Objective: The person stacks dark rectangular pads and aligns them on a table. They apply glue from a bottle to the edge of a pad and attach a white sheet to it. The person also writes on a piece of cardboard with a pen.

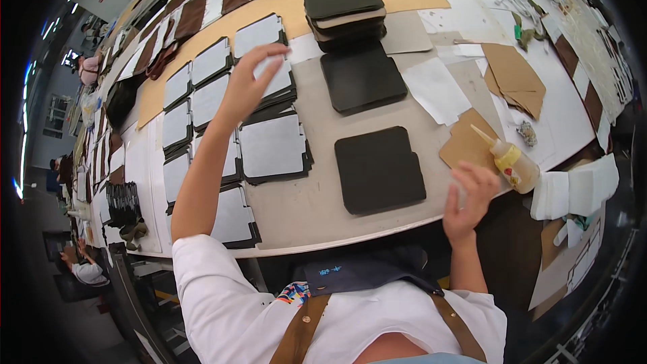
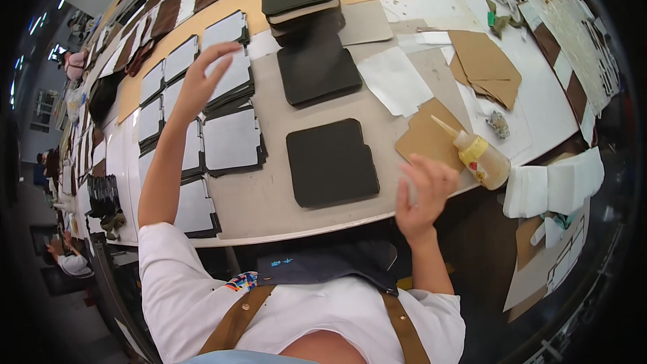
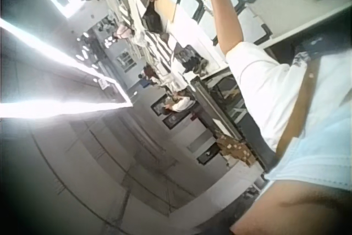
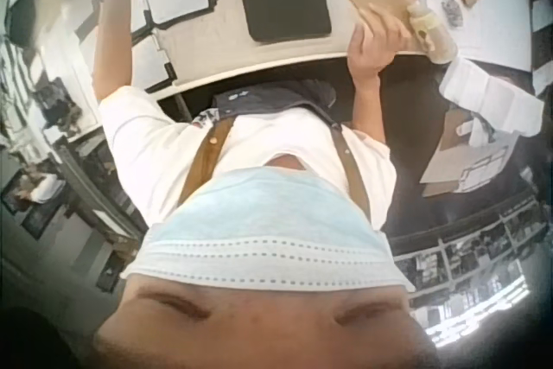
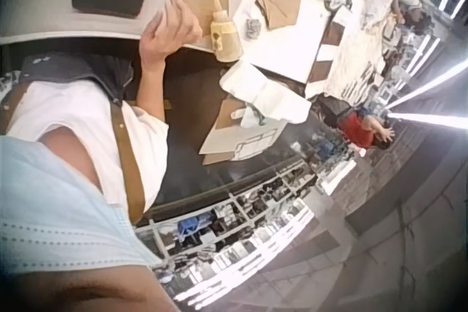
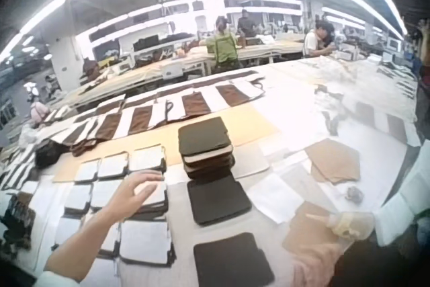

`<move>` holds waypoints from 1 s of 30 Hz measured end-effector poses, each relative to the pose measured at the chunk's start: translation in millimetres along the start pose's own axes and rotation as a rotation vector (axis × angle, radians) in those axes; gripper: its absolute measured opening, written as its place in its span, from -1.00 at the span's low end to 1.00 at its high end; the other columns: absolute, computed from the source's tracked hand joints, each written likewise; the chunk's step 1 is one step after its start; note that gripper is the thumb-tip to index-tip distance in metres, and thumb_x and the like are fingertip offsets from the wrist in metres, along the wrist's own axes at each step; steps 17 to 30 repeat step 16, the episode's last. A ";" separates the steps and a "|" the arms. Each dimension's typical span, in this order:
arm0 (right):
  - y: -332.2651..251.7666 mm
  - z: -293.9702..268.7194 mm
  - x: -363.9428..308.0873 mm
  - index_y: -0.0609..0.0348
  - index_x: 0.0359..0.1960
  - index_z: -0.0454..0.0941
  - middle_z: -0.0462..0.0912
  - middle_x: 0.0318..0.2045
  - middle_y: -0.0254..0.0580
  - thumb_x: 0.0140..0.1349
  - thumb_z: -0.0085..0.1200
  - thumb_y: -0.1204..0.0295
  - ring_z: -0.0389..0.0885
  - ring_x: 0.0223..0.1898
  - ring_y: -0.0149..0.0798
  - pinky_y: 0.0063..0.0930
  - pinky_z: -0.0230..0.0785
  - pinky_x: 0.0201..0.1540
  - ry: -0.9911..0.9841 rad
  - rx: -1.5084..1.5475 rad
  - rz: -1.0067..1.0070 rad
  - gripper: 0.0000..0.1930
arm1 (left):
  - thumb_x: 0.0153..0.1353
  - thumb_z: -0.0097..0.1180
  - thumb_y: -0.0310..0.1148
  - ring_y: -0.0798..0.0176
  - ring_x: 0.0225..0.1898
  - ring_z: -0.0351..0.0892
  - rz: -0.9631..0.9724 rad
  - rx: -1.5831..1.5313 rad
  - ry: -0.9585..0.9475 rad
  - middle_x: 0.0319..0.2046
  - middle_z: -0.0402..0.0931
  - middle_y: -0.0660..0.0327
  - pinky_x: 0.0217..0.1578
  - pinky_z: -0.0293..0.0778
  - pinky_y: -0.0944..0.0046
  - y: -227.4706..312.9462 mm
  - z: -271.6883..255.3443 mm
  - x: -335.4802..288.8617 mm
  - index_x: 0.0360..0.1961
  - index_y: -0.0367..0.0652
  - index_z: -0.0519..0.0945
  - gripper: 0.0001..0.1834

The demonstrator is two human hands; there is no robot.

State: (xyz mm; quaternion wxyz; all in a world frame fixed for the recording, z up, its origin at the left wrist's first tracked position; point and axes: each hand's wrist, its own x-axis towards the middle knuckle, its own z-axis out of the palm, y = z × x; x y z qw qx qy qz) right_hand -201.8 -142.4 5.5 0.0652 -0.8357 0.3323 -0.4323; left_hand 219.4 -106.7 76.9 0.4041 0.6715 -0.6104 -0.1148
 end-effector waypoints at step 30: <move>121.6 -75.6 -32.7 0.31 0.31 0.29 0.51 0.09 -0.10 0.36 0.10 0.08 0.44 0.10 -0.31 -0.47 0.22 0.21 0.078 0.355 0.882 -0.34 | 0.20 0.21 -0.15 0.07 0.33 0.20 0.665 0.367 -0.471 0.19 0.40 0.10 0.42 -0.06 -0.11 147.3 173.4 -73.7 0.14 -0.11 0.50 -0.49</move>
